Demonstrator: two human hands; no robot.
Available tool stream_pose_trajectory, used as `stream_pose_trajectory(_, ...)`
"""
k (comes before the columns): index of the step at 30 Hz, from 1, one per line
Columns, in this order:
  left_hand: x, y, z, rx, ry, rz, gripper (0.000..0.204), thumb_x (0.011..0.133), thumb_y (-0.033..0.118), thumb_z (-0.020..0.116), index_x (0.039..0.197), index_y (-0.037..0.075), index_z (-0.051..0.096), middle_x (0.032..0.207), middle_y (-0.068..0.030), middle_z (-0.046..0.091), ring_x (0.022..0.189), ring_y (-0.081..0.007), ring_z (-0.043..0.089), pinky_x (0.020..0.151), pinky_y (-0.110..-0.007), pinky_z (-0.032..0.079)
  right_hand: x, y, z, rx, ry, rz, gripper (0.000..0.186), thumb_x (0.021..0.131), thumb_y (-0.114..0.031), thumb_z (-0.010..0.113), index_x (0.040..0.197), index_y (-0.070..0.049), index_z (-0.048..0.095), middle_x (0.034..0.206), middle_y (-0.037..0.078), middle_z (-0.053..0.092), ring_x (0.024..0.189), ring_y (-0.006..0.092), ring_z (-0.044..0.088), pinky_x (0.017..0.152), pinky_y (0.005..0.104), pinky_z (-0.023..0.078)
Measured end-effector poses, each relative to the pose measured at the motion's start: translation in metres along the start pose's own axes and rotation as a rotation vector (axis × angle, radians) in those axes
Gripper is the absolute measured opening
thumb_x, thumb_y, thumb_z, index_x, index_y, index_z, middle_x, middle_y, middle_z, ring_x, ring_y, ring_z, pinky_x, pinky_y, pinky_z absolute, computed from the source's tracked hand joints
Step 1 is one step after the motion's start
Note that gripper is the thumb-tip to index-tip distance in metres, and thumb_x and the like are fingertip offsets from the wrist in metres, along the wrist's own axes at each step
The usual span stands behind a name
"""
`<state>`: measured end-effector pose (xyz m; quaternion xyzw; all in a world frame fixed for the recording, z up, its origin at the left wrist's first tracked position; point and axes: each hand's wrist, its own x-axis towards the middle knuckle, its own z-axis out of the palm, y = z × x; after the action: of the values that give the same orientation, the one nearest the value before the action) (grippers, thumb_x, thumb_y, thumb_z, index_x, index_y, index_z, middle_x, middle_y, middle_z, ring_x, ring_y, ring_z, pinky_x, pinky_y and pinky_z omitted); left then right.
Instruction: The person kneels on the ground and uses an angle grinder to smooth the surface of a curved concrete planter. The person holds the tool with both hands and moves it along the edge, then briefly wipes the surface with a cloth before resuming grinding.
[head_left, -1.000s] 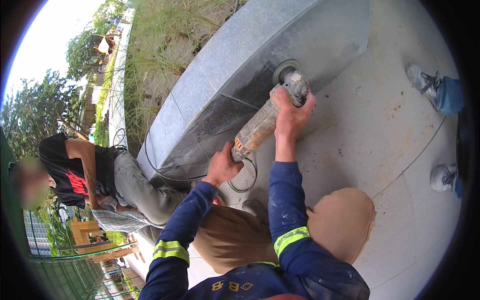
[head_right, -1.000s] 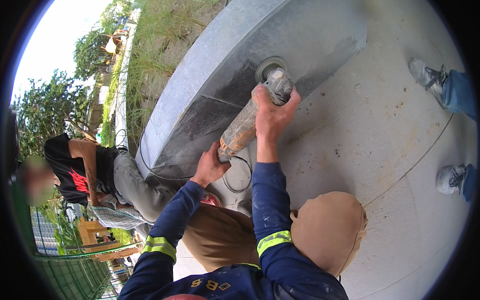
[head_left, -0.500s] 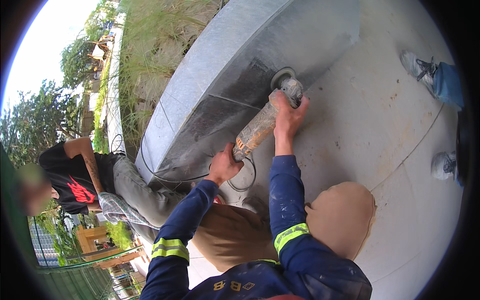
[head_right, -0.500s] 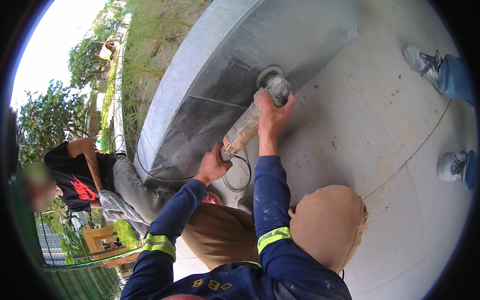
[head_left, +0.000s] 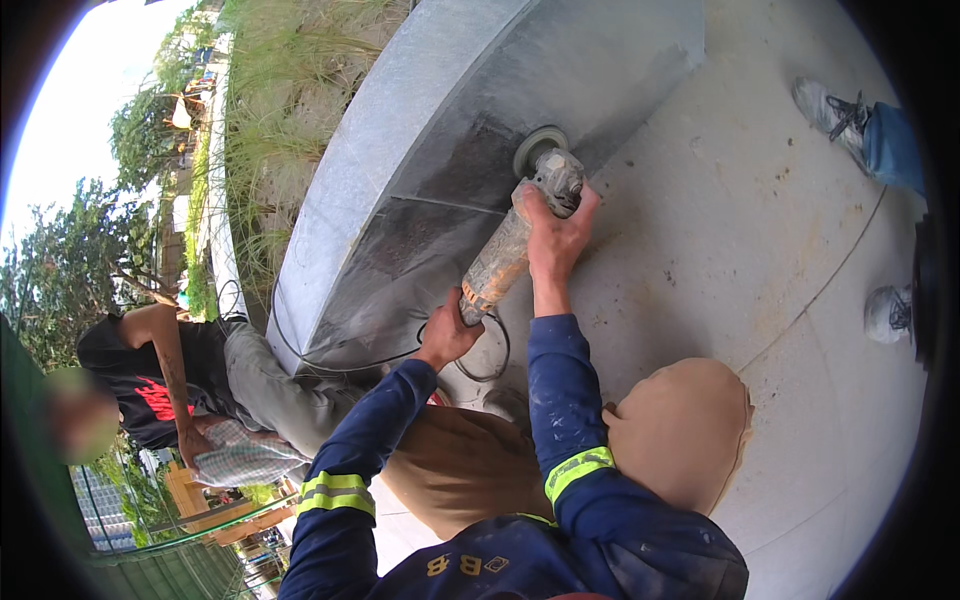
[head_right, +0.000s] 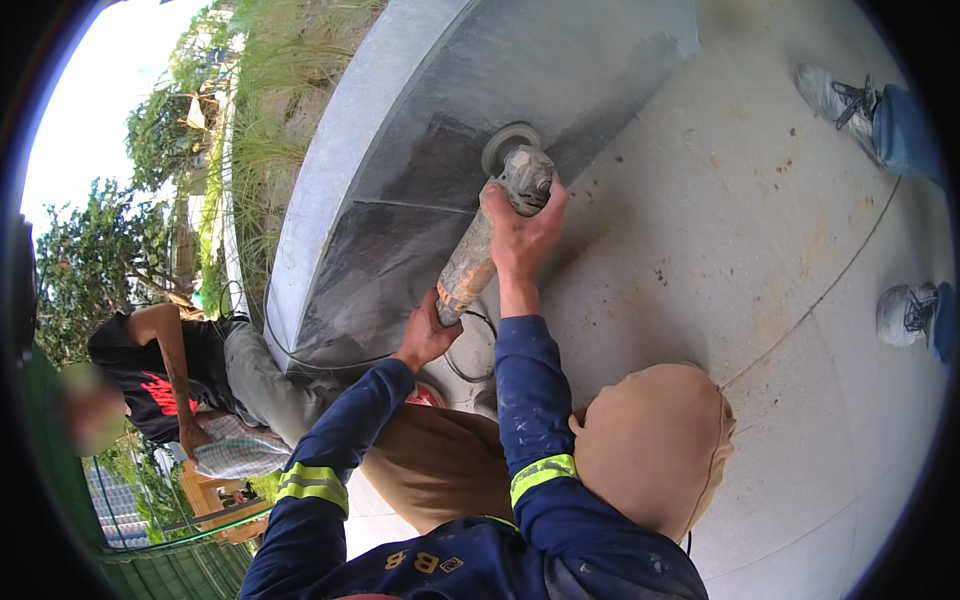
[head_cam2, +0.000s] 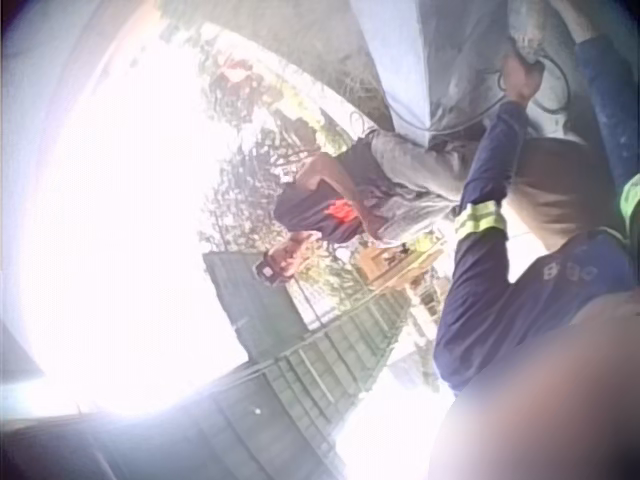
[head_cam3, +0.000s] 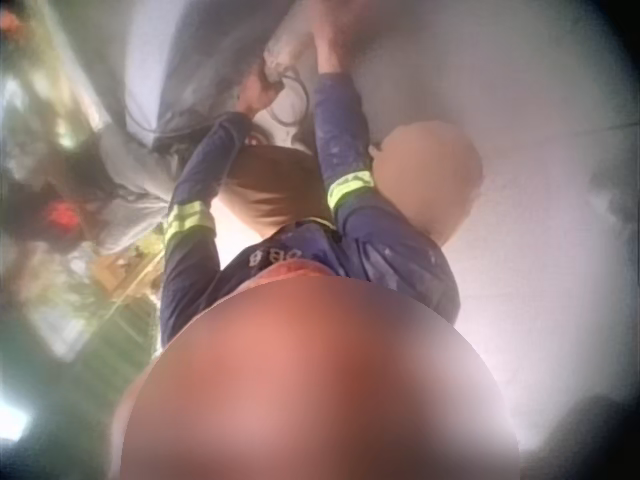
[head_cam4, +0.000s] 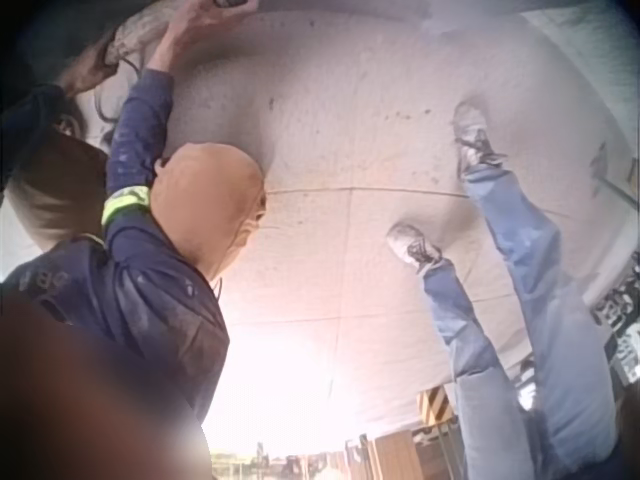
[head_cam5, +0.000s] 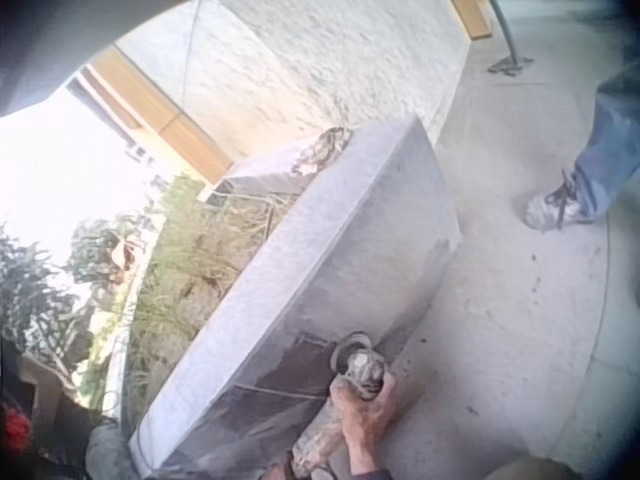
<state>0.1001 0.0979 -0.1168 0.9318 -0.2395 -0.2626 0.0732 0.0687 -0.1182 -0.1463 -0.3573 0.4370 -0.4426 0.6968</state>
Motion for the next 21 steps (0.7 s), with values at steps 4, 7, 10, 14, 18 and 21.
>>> stream_pose_trajectory(4, 0.01, 0.011, 0.003, 0.11, -0.082, -0.026, 0.063, 0.073, 0.022, 0.073, 0.128, 0.004, 0.048, 0.098, -0.0284, 0.068, 0.096, -0.0487, 0.065, 0.083, -0.053, 0.051, 0.023, 0.037, -0.018, 0.034, 0.102, 0.219, 0.068, 0.081, -0.02, 0.081, 0.132, 0.006, 0.046, 0.124, 0.021, 0.057, 0.112, 0.0274, 0.058, 0.098, 0.038, 0.047)
stream_pose_trajectory(7, 0.018, 0.012, 0.014, 0.138, -0.114, -0.02, 0.064, 0.073, 0.022, 0.072, 0.13, 0.005, 0.047, 0.097, -0.0305, 0.068, 0.095, -0.0488, 0.065, 0.083, -0.053, 0.05, 0.032, 0.044, -0.024, 0.089, 0.142, 0.325, 0.062, 0.083, -0.017, 0.08, 0.131, 0.006, 0.047, 0.124, 0.018, 0.056, 0.111, 0.0249, 0.057, 0.098, 0.0362, 0.045)
stream_pose_trajectory(10, 0.016, 0.009, 0.023, 0.125, -0.09, -0.032, 0.064, 0.074, 0.021, 0.072, 0.13, 0.005, 0.046, 0.095, -0.0304, 0.068, 0.094, -0.0495, 0.065, 0.082, -0.054, 0.05, 0.028, 0.044, -0.025, 0.049, 0.079, 0.195, 0.062, 0.084, -0.017, 0.079, 0.132, 0.005, 0.046, 0.124, 0.017, 0.056, 0.111, 0.0246, 0.056, 0.098, 0.0357, 0.045)
stream_pose_trajectory(14, 0.02, 0.009, 0.019, 0.101, -0.046, -0.012, 0.063, 0.075, 0.022, 0.071, 0.128, 0.003, 0.045, 0.094, -0.0299, 0.069, 0.093, -0.0501, 0.064, 0.081, -0.055, 0.05, 0.029, 0.044, -0.024, 0.106, 0.052, 0.168, 0.061, 0.084, -0.017, 0.078, 0.132, 0.005, 0.046, 0.125, 0.016, 0.055, 0.113, 0.0237, 0.054, 0.1, 0.0356, 0.043)
stream_pose_trajectory(18, 0.021, 0.016, 0.017, 0.159, -0.097, -0.029, 0.062, 0.074, 0.021, 0.072, 0.127, 0.003, 0.045, 0.094, -0.0301, 0.069, 0.092, -0.0499, 0.065, 0.081, -0.055, 0.05, 0.03, 0.045, -0.026, 0.127, 0.094, 0.27, 0.06, 0.084, -0.017, 0.078, 0.131, 0.005, 0.047, 0.126, 0.015, 0.054, 0.114, 0.0232, 0.053, 0.101, 0.0358, 0.043)
stream_pose_trajectory(21, 0.02, 0.005, 0.021, 0.135, -0.067, -0.018, 0.063, 0.074, 0.021, 0.073, 0.127, 0.004, 0.045, 0.094, -0.0301, 0.069, 0.092, -0.0496, 0.065, 0.081, -0.055, 0.05, 0.026, 0.044, -0.022, 0.112, 0.067, 0.203, 0.06, 0.084, -0.017, 0.078, 0.13, 0.005, 0.047, 0.126, 0.015, 0.054, 0.114, 0.0233, 0.054, 0.1, 0.0358, 0.043)
